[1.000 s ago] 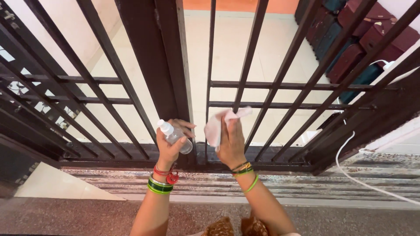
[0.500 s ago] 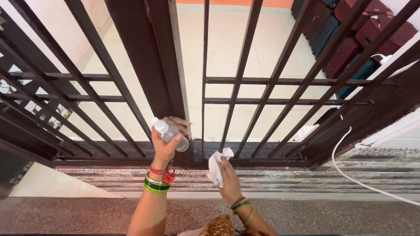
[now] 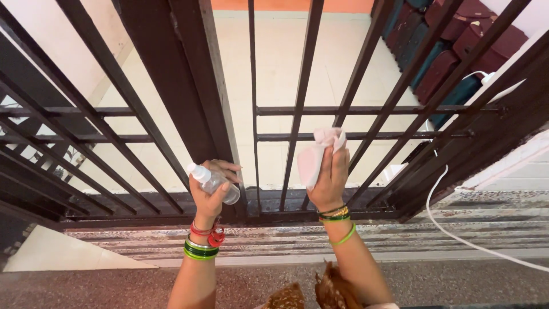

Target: The person cleans a dark brown metal railing using a spray bottle and a white cloth. They repeatedly spray the cleaning solution onto the horizontal bars and wipe them down with the cloth, moving systematically along the railing.

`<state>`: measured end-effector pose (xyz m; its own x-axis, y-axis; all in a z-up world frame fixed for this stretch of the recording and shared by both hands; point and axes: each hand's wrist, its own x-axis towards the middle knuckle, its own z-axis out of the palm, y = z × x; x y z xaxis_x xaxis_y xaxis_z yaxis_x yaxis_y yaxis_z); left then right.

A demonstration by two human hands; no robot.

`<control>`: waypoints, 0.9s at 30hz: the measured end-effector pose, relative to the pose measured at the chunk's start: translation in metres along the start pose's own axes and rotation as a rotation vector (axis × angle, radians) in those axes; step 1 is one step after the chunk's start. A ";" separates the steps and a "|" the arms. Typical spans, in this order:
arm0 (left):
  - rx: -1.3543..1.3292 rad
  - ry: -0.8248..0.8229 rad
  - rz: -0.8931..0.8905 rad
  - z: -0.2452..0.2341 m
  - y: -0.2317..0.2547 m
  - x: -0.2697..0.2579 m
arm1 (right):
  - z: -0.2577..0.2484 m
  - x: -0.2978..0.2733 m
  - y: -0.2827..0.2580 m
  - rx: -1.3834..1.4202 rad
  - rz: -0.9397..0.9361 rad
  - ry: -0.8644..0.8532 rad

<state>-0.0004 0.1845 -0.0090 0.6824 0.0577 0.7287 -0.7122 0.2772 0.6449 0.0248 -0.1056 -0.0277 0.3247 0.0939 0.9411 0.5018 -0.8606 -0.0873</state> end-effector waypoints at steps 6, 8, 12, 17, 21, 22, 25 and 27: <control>0.024 0.003 0.022 0.000 -0.004 0.000 | 0.031 -0.099 0.014 -0.056 0.065 -0.081; 0.029 0.010 0.007 0.000 -0.004 0.000 | 0.039 -0.138 0.017 -0.039 0.104 -0.152; 0.073 0.013 0.043 0.002 -0.003 0.001 | 0.043 -0.203 0.010 -0.062 0.227 -0.386; 0.096 0.001 0.075 0.003 -0.003 0.002 | 0.003 -0.225 -0.015 -0.012 0.334 -0.662; 0.076 0.002 0.052 0.003 -0.001 0.002 | -0.031 -0.196 -0.019 0.209 0.569 -0.421; 0.064 0.000 0.049 0.003 -0.001 0.002 | -0.038 -0.179 -0.013 0.221 0.541 -0.259; 0.047 -0.004 0.039 0.003 0.000 0.002 | -0.057 -0.104 -0.001 0.145 0.326 0.255; 0.048 -0.007 0.033 0.002 0.001 0.001 | -0.068 -0.046 0.002 0.094 0.214 0.437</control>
<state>-0.0009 0.1825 -0.0076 0.6573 0.0589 0.7513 -0.7415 0.2288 0.6307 -0.0439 -0.1457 -0.0492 0.0718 -0.3157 0.9461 0.5372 -0.7870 -0.3034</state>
